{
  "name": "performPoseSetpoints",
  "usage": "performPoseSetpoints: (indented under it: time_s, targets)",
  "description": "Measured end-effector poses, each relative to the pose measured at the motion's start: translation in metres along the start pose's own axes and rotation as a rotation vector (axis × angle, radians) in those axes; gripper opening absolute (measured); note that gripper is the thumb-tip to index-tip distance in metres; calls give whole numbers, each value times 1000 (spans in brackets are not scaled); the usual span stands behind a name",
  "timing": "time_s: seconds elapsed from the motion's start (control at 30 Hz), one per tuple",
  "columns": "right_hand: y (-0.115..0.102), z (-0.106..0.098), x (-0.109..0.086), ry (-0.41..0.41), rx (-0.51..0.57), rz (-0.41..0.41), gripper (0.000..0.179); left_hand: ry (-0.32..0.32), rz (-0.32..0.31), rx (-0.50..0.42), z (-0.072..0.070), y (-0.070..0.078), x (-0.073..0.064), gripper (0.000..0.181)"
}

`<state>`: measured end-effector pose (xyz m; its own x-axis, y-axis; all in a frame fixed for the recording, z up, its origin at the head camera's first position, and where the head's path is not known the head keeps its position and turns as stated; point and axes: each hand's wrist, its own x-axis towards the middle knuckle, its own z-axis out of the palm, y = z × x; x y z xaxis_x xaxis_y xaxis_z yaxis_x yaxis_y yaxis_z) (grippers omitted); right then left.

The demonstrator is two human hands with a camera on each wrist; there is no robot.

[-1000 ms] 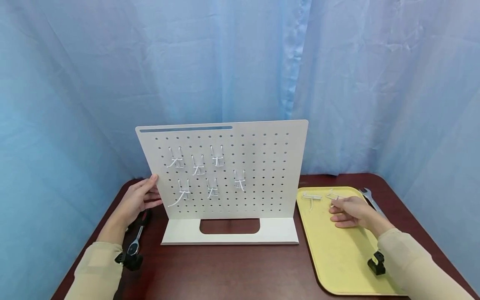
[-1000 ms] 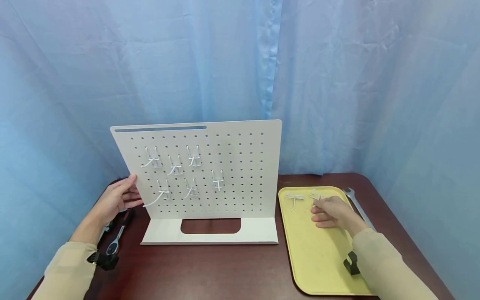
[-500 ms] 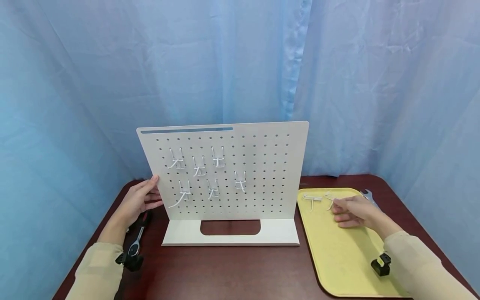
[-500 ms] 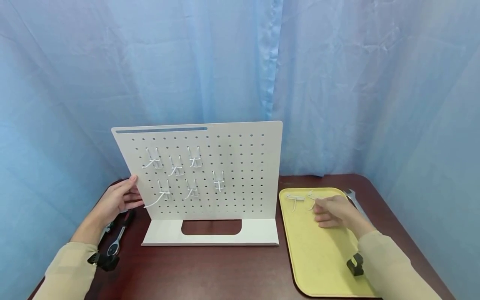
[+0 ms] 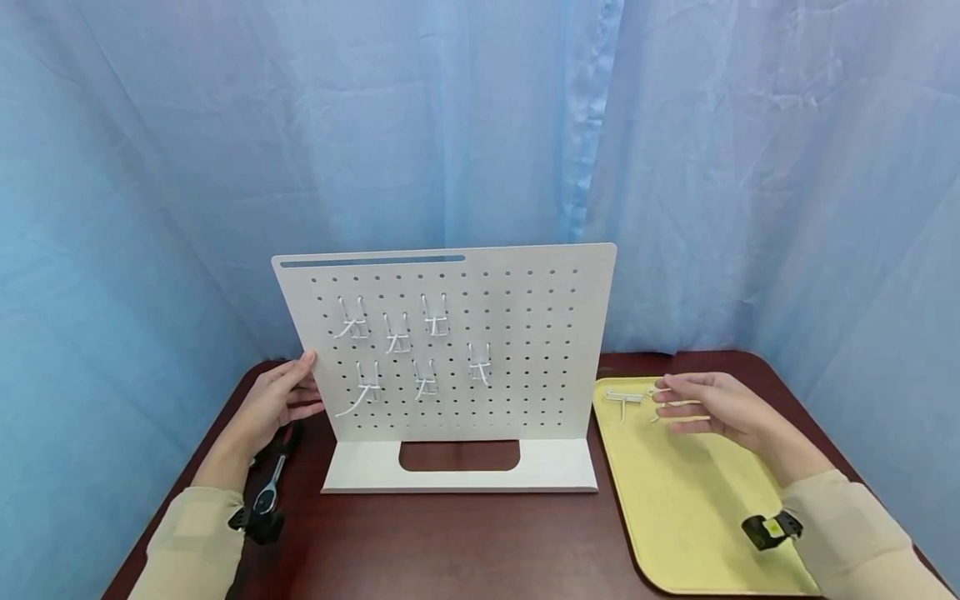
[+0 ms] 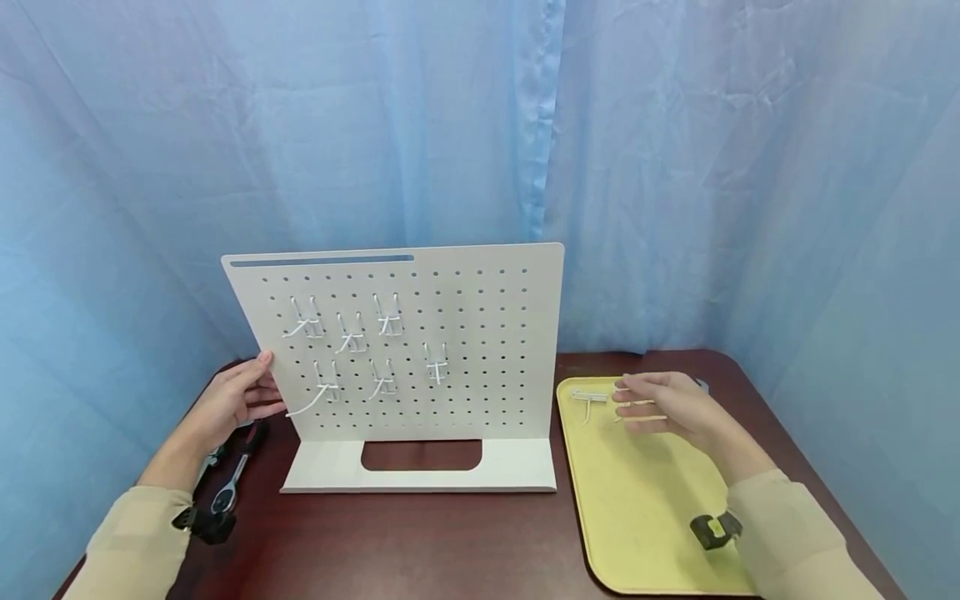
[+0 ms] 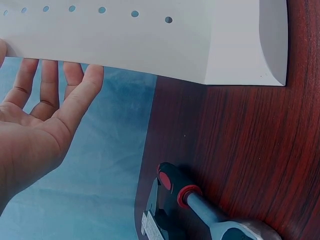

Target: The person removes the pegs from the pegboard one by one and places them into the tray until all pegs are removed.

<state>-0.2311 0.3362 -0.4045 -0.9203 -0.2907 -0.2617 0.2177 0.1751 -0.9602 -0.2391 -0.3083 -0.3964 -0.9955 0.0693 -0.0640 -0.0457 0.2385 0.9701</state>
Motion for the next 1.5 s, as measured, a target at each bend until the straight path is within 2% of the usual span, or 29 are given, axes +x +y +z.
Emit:
performPoseSetpoints:
  time_s: [0.17,0.4,0.57,0.77,1.5]
  targets:
    - [-32,18,-10,-37,1,-94,41,-15,4,-13,2,0,3,64]
    - [-70,51,-15,-100,-18,-195,46,-10,12,-5,0,1,3,63]
    - [-87,76,-15,-149,-32,-224,51,-10,4,12,0,1,2,65]
    - [-96,101,-9,-195,-42,-240,54,-4,0,22,-3,2,1,68]
    - [-118,157,22,-310,129,-239,54,-5,-9,7,0,1,1,65]
